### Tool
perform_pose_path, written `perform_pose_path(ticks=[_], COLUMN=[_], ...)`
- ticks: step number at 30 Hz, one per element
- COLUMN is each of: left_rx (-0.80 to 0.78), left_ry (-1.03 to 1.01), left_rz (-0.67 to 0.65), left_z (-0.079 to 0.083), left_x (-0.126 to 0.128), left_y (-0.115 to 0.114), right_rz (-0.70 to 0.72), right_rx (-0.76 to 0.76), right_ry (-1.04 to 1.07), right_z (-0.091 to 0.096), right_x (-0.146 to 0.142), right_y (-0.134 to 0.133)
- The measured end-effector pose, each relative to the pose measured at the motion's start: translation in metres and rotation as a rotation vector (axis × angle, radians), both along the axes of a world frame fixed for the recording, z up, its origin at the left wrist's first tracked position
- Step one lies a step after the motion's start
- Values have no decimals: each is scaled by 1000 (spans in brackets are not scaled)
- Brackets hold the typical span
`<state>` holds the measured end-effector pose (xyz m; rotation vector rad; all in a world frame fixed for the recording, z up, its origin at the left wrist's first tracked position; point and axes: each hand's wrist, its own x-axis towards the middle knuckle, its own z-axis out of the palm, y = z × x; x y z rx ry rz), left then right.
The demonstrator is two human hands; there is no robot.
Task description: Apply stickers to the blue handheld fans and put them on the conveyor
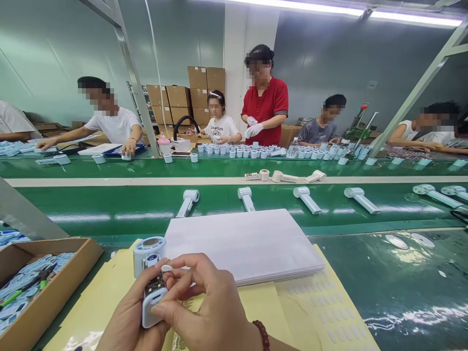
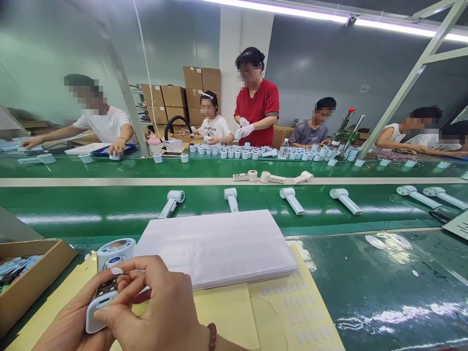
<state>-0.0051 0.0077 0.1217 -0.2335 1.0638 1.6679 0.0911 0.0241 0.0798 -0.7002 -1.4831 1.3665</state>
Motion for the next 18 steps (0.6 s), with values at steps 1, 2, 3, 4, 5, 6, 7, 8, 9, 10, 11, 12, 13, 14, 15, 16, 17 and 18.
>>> perform_pose_path(ticks=[1, 2, 3, 4, 5, 6, 7, 8, 9, 10, 11, 12, 13, 14, 15, 16, 17, 18], left_rx=[-4, -5, -6, -7, -10, -14, -20, -26, -30, -34, -41, -49, -51, -54, -54, -58, -58, -56], left_ry=[6, 4, -8, -26, -50, -81, -124, -166, -192, -198, -182, -146, -109, -86, -86, -92, -94, -88], left_rz=[5, 8, 5, 3, 3, 4, 3, 3, 3, -3, -11, -15, -20, -26, -37, -43, -47, -43], left_z=[0, 0, -1, -1, -2, -2, -2, -1, 0, 0, 1, 2, 2, 1, 1, 0, 0, -1], left_x=[1, 1, 2, 2, 2, 2, 2, 2, 2, 3, 3, 4, 4, 5, 6, 7, 8, 8], left_y=[-1, -2, -4, -6, -7, -9, -10, -11, -12, -13, -13, -13, -13, -13, -13, -13, -13, -13], right_rz=[-13, -31, -54, -73, -94, -116, -141, -152, -127, -74, -2, 83, 145, 167, 148, 104, 58, 23], right_rx=[76, 169, 270, 365, 439, 478, 475, 428, 335, 207, 67, -53, -128, -130, -52, 83, 242, 391], right_ry=[-23, -60, -110, -167, -220, -259, -275, -270, -253, -233, -209, -177, -144, -117, -103, -106, -126, -160], right_z=[-2, -4, -6, -8, -8, -7, -5, -1, 3, 7, 11, 12, 12, 9, 5, -1, -6, -12], right_x=[-1, -2, -3, -3, -3, -2, -1, 2, 5, 9, 12, 15, 16, 17, 16, 15, 14, 12], right_y=[-1, -3, -4, -5, -5, -5, -4, -3, -1, 0, 2, 3, 3, 4, 4, 4, 4, 4])
